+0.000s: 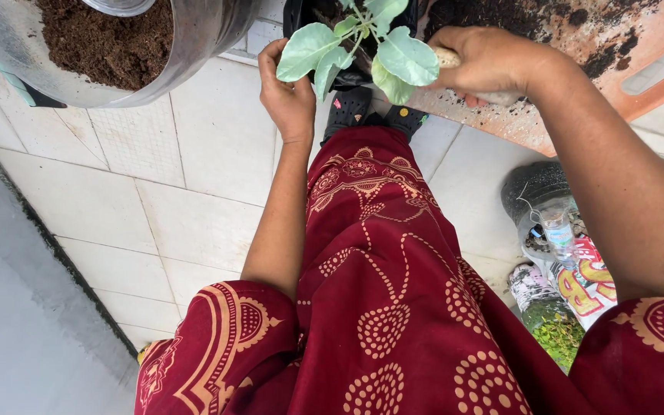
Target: Planting a seedling from a plastic cup into a black polybag with soil.
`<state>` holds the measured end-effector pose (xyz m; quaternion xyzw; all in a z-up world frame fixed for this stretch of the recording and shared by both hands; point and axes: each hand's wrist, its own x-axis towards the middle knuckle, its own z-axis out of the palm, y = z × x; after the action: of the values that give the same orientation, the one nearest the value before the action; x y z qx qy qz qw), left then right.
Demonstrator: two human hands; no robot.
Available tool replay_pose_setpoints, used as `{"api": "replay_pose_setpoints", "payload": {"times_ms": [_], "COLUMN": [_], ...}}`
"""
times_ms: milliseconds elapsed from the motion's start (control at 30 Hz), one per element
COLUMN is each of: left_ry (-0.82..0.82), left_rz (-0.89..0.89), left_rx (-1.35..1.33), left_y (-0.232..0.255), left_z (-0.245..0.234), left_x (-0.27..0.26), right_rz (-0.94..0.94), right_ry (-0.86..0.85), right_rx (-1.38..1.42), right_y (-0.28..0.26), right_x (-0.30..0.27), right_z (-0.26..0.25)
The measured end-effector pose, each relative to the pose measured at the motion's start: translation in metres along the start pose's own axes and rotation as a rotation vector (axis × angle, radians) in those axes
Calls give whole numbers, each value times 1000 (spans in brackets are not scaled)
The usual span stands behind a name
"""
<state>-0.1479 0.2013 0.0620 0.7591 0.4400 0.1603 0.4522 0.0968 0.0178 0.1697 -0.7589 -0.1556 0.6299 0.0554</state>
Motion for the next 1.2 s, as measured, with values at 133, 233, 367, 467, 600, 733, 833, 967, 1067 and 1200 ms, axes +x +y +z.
{"api": "replay_pose_setpoints", "payload": {"times_ms": [133, 233, 367, 467, 600, 733, 833, 967, 1067, 1200], "left_ry": [-14, -27, -99, -91, -67, -4, 0, -122, -290, -494], "left_rz": [-85, -97, -459, -789, -773, -842, -958, -982, -863, -513], "left_rx": [-19, -32, -25, -475, -502, -563, -606, -519, -348, -4], "left_y": [4, -38, -41, 2, -25, -13, 3, -14, -15, 13], "left_z": [3, 16, 22, 20, 31, 34, 39, 69, 98, 130], "left_x": [-7, -22, -25, -19, -32, -43, -63, -100, -124, -120], "right_rz": [-95, -139, -215, -316, -280, -198, -142, -241, -185, -149], "right_ry": [-63, 23, 156, 261, 329, 408, 497, 743, 838, 964], "right_rx": [-13, -135, -253, -395, -485, -508, -488, -448, -376, -394], "right_y": [-8, 4, 18, 30, 39, 64, 91, 192, 254, 291], "right_x": [-23, -29, -40, -55, -85, -110, -120, -94, -67, -41], "right_z": [-1, 2, 2, -1, -13, -24, -27, -4, 21, 41]}}
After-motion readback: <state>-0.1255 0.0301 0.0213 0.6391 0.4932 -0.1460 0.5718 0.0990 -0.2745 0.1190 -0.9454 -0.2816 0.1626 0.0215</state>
